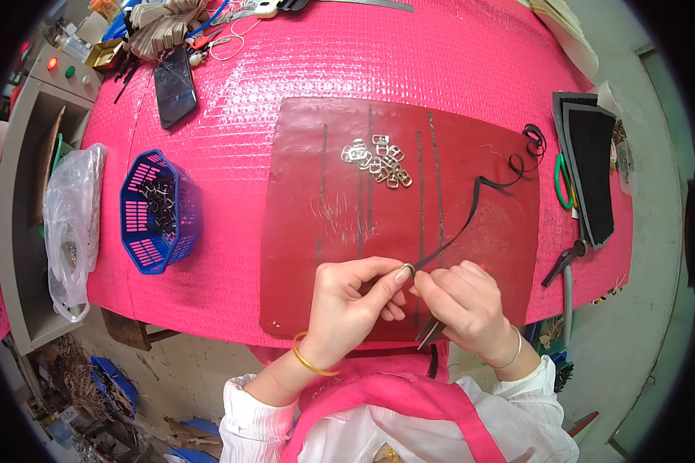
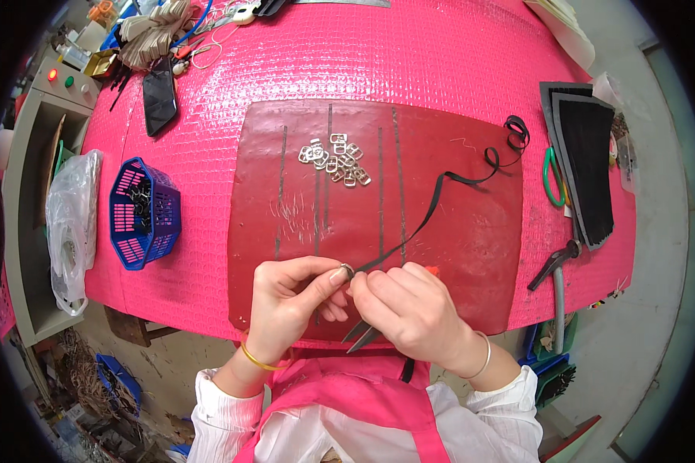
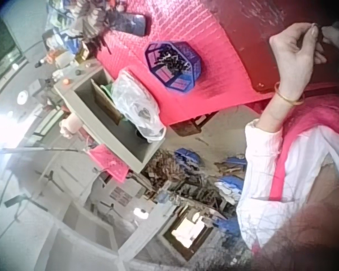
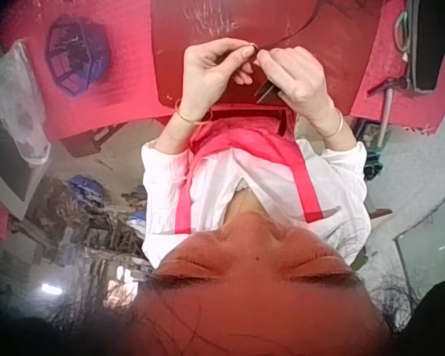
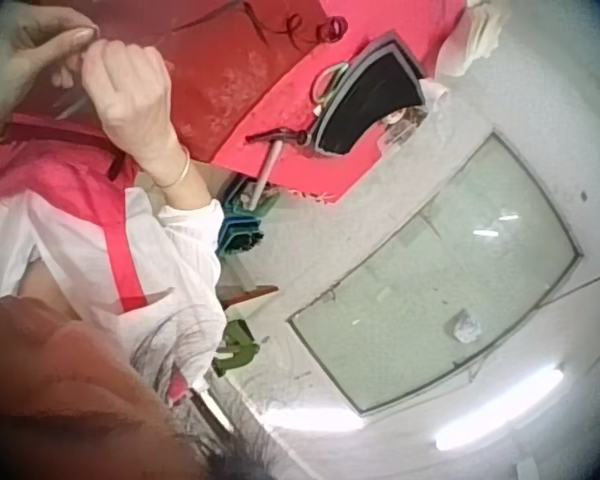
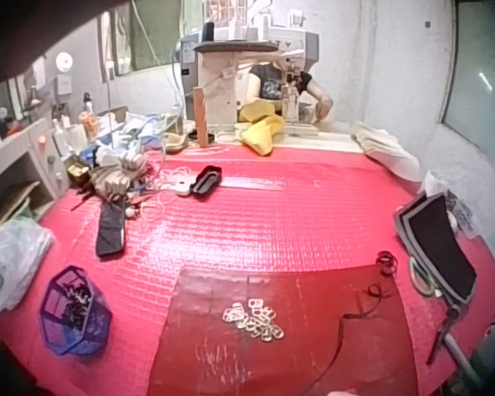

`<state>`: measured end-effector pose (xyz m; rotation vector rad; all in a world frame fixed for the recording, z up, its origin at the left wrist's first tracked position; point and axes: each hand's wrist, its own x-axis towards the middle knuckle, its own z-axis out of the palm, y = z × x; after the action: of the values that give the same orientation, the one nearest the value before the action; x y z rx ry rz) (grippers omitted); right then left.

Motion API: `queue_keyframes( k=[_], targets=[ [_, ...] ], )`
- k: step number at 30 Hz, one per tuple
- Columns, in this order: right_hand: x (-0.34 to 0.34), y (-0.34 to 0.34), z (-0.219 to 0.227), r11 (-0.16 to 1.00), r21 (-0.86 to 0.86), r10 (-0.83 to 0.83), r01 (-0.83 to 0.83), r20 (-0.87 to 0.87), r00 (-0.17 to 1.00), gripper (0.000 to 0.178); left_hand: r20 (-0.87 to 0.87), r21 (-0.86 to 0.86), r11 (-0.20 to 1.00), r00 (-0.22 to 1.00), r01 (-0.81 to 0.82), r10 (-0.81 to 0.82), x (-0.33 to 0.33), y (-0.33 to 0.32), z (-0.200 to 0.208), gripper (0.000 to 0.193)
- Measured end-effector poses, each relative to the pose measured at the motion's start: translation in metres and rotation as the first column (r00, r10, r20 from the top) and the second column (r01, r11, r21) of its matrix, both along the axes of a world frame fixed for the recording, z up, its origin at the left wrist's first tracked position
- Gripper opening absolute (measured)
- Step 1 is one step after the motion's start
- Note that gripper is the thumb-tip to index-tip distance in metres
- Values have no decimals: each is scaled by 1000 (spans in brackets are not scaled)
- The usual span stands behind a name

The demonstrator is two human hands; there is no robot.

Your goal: The person repeatedly threads the end of a black strap through metal buckles and cuts the strap with snips.

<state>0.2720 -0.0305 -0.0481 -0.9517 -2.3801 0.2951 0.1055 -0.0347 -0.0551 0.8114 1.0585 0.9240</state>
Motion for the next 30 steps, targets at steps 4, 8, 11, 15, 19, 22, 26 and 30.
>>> queue_keyframes(
  k=[4, 8, 11, 15, 19, 22, 26, 30],
  targets=[
    [-6, -8, -10, 982, -152, -123, 108, -93, 988, 33, 133, 10, 997, 988, -79, 77, 6, -11, -12, 13],
    [-16, -14, -14, 958, -238, -194, 161, -123, 973, 28, 75, 47, 984, 983, -170, 166, 12, -14, -12, 13],
    [-22, -13, -14, 954, -257, -198, 157, -144, 970, 23, 2, 107, 973, 979, -203, 204, 12, -15, -14, 12],
    [-23, -13, -17, 934, -290, -242, 211, -74, 968, 21, -10, 99, 956, 961, -276, 278, 16, -19, -17, 12],
    [-24, -18, -23, 930, -295, -246, 217, -64, 967, 21, -58, 127, 955, 959, -269, 278, 17, -22, -22, 11],
    [-26, -20, -29, 927, -310, -246, 213, -73, 966, 21, -186, 236, 943, 942, -234, 281, 15, -23, -25, 11],
    [-22, -17, -38, 912, -356, -266, 203, -137, 954, 24, -219, 261, 949, 947, -174, 234, 9, -23, -31, 11],
    [-24, -15, -32, 934, -283, -275, 220, -170, 946, 25, -316, 368, 922, 917, -116, 242, 9, -24, -28, 10]
  ],
)
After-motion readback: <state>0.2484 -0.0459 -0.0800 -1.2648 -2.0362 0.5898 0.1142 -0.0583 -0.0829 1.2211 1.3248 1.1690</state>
